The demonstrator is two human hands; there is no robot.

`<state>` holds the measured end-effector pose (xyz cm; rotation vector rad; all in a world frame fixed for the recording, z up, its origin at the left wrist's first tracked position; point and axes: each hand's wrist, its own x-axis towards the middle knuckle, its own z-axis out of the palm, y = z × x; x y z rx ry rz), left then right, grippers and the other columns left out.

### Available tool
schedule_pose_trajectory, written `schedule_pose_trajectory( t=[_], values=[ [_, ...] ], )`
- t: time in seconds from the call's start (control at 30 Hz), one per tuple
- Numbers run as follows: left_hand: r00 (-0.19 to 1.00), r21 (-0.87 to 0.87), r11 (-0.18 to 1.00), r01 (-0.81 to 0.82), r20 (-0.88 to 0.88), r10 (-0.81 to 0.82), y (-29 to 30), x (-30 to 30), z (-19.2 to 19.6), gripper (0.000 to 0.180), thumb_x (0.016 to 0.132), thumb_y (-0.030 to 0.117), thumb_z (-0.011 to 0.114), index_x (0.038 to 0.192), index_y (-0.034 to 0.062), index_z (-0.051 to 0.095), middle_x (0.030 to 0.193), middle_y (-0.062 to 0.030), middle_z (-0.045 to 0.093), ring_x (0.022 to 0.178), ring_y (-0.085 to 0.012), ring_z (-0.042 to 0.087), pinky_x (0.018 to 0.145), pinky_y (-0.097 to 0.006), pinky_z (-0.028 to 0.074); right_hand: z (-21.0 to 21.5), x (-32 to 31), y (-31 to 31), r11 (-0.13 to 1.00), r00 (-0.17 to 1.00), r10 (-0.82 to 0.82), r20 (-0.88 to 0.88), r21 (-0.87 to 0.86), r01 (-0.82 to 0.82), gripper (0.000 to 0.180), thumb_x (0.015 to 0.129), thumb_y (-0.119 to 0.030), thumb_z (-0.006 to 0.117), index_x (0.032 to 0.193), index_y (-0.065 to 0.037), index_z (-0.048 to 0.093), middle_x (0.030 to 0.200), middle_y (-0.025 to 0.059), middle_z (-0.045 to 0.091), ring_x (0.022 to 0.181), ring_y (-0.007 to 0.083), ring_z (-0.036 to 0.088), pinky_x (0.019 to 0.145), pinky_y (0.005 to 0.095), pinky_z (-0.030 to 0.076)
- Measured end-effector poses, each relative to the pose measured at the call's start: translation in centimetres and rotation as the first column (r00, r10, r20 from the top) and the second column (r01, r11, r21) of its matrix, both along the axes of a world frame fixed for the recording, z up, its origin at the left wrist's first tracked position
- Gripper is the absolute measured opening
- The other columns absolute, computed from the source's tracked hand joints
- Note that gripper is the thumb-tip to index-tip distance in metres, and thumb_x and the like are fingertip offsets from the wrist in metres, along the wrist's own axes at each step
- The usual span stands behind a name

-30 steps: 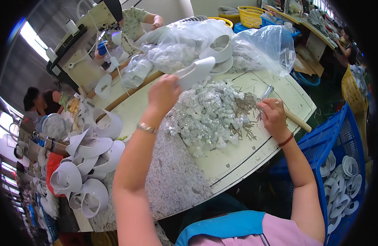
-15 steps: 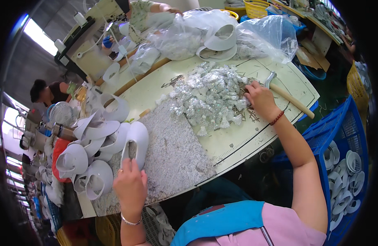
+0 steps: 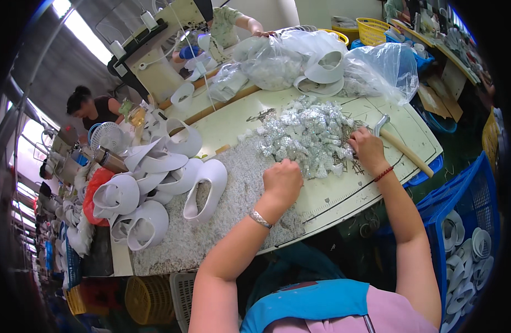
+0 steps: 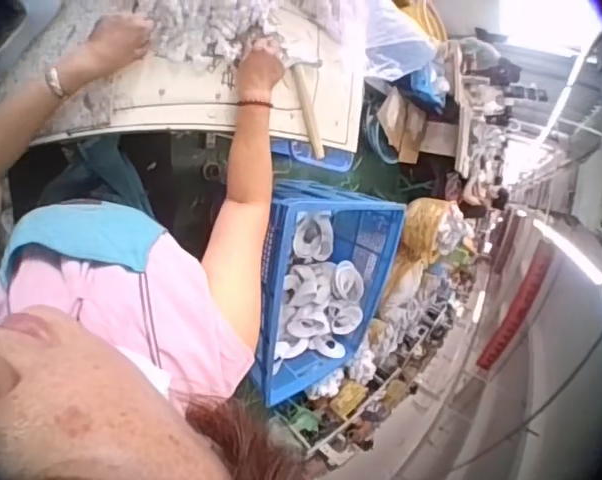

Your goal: The person shapes shoe uppers by hand, inserts padding material into the heel sections, and hammers the components on a workbench.

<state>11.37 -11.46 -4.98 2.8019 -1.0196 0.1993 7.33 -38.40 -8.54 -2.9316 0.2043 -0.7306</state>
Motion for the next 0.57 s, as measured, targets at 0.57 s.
schedule_pose_trajectory(
  t=[0.57],
  values=[
    [0.174,-0.530,0.312,-0.789,-0.679,-0.713,4.5,-0.5,0.2,0.010,0.090,0.007,0.053,0.094,0.0018,0.060,0.081,-0.0051,0.060,0.073,-0.0204,0.068,0.049,-0.026,0.053,1.6,0.3,0.4,0.936,0.986,0.079,0.146,0.329,-0.124,0.017,0.090,-0.022,0.060,0.090,-0.005,0.060,0.074,0.0111,0.066,0.070,0.0310,0.064,0.064,0.0416,0.049]
  ],
)
